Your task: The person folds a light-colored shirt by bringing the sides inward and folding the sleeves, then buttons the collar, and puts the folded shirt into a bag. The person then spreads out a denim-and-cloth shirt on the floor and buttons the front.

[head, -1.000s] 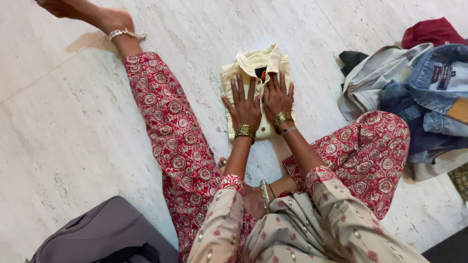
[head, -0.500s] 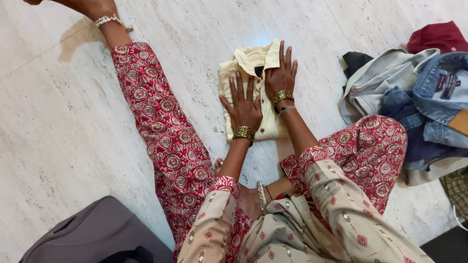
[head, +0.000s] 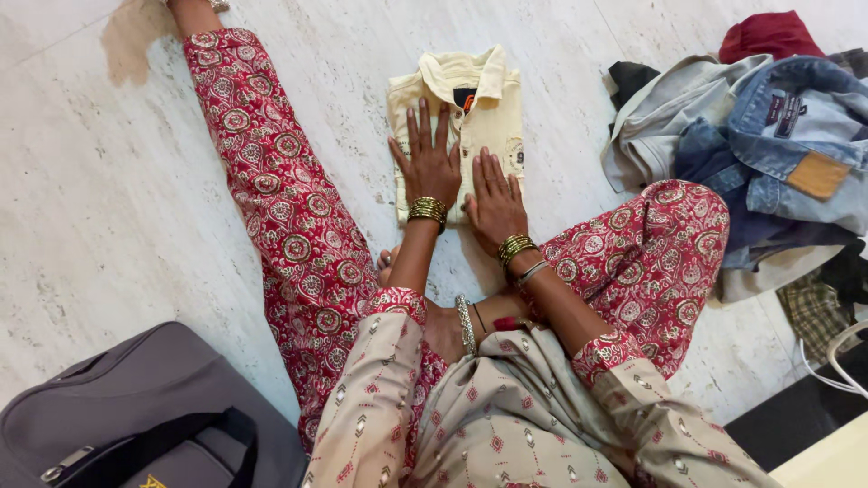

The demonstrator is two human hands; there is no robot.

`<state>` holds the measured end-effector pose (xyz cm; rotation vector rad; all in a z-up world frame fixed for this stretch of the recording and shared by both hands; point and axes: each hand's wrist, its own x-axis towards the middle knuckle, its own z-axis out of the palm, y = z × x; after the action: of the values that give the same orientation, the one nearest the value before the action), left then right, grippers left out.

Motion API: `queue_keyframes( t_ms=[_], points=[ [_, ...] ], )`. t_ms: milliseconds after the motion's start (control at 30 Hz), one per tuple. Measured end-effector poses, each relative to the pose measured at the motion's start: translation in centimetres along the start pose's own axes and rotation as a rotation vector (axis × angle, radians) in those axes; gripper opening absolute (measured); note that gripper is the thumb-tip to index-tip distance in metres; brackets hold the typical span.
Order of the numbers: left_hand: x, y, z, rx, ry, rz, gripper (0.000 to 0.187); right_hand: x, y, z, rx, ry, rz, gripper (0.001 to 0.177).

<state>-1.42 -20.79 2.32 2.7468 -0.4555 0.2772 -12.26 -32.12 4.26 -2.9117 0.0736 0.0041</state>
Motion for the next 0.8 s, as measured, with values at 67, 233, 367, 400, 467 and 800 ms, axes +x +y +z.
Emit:
queue_keyframes(
  t_ms=[67,233,367,400,467,800],
  points=[
    [-0.8,-0.1,-0.6,-0.002,-0.032,-0.002,0.07,-0.7,-0.2,-1.3,0.052,0.06,-0.033,0.064],
    [-2.0,0.4,-3.7,-0.04,-0.171,-0.058,0.068,2.6,0.0,-5.2,0.428,-0.065,0.335,0.037],
    [-0.4,0.6,-7.2,-0.281,-0.226,-0.167,0.043,7.6,0.8,-7.0,0.516,-0.037,0.534,0.052],
    [0.1,0.4,-7.8,-0.435,-0.18,-0.214,0.026,8.5,0.8,-6.8,0.519,-0.044,0.53,0.052],
    [1.2,-0.3,-8.4,-0.53,-0.178,-0.227,0.02,10.5,1.0,-6.1,0.392,-0.008,0.531,0.057],
    [4.1,-0.7,-4.7,-0.712,-0.12,-0.241,0.011,10.6,4.9,0.1,1.304,-0.146,0.525,0.022]
  ],
)
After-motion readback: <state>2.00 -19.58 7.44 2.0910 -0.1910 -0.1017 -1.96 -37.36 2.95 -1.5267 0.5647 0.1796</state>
